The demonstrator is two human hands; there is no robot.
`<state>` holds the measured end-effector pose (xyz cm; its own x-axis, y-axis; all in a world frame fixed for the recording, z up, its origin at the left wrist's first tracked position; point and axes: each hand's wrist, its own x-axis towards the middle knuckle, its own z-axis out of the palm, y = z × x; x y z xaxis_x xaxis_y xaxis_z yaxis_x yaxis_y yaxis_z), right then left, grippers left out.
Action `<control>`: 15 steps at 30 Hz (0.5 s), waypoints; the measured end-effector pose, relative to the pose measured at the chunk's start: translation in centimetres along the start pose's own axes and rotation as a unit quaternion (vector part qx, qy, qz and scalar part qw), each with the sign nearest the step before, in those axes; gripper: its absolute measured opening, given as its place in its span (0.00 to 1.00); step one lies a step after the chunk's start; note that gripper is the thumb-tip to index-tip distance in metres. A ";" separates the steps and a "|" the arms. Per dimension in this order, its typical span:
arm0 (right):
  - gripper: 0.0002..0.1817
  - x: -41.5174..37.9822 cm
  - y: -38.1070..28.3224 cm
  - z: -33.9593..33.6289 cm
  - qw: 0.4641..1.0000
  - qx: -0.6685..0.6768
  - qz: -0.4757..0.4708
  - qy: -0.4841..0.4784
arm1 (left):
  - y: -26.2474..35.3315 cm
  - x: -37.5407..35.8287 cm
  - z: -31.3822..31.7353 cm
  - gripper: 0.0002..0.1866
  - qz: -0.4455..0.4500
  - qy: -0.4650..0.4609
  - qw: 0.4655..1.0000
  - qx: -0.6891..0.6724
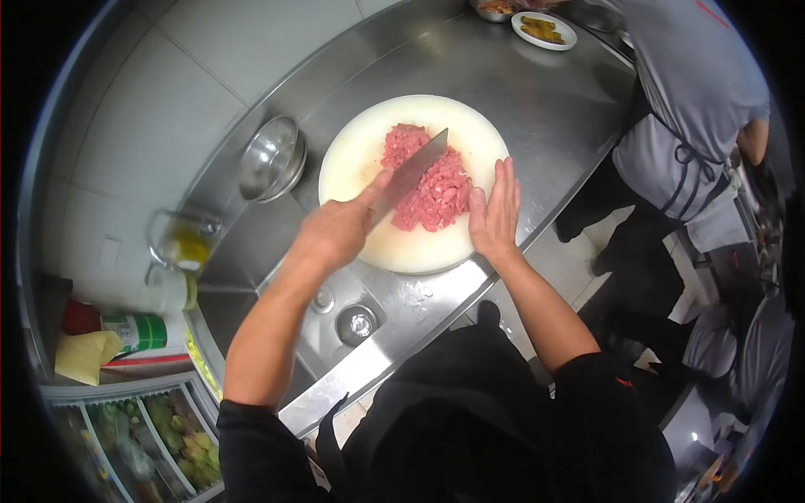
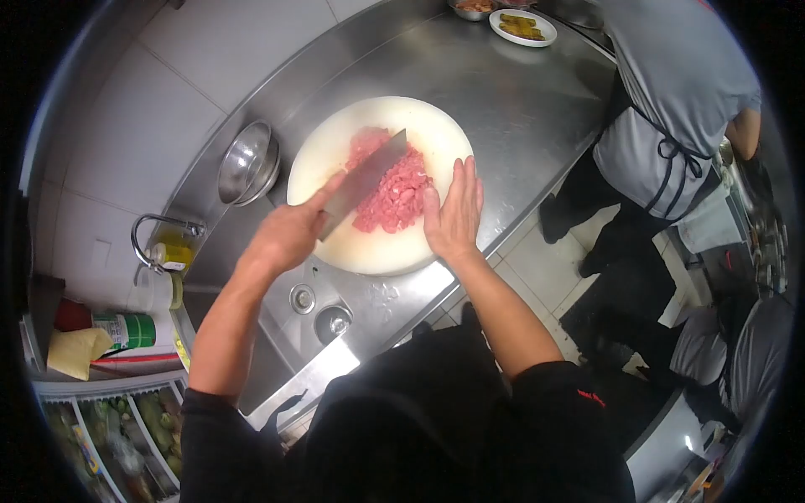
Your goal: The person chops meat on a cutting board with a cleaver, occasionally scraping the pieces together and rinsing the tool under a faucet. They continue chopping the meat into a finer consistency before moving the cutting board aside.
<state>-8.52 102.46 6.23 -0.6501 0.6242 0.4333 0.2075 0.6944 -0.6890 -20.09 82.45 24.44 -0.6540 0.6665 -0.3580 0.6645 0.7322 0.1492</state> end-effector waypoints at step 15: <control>0.40 0.1 -0.3 0.2 1.000 0.003 0.022 0.011 | -3.0 1.6 0.2 0.36 0.000 0.032 0.999 0.012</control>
<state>-8.83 102.26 6.34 -0.6243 0.6614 0.4157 0.2302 0.6643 -0.7111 -23.03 81.31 23.19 -0.6756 0.6743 -0.2980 0.6721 0.7295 0.1269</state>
